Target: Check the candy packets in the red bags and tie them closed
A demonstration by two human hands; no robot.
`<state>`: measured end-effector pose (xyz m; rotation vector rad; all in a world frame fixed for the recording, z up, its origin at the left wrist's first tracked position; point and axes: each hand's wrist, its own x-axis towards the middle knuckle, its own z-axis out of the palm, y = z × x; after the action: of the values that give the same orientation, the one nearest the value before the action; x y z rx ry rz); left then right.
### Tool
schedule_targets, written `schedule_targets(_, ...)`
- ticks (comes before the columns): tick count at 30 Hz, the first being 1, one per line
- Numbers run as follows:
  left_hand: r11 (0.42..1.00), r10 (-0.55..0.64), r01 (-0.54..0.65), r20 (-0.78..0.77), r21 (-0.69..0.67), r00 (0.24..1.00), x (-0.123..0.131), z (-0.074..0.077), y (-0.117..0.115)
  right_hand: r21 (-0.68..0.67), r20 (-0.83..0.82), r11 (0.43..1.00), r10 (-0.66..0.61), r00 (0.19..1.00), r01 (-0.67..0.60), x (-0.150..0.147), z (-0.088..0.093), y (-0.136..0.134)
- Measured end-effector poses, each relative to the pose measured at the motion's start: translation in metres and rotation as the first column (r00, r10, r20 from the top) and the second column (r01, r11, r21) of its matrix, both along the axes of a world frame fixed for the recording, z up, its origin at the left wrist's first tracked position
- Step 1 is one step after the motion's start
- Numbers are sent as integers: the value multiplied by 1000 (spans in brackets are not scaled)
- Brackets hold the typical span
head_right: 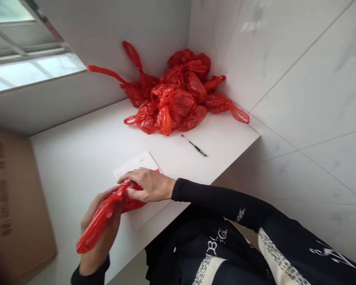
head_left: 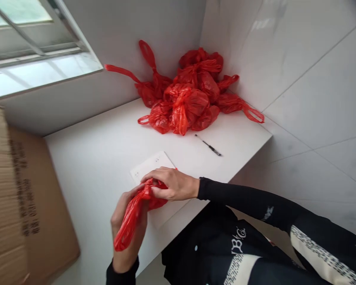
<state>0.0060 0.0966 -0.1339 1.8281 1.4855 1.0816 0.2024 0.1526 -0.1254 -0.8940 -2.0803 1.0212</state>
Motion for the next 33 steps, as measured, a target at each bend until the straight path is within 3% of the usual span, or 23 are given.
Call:
schedule_targets(10,1000,-20,20,-12,16,1000,7,1,-23,-108,-16,994,-25,1000,23,3,3,-22)
schedule_targets(17,998,-37,35,46,43,998,4,-3,-28,-316,-66,949,-28,997,5,7,-1,-30)
schedule_targets(23,998,-25,21,80,55,996,2,-6,-28,-365,-75,931,-28,997,-1,6,1,-28)
schedule_targets(25,1000,-28,26,128,12,991,1,-7,-28,-363,-55,932,-5,998,-15,5,2,-27)
schedule_targets(30,951,121,-40,247,-307,962,0,2,-27,-245,19,969,50,999,-43,2,-2,-25)
schedule_targets(33,952,84,-24,186,-306,979,1,8,-26,-172,65,984,54,996,-42,0,-6,-23)
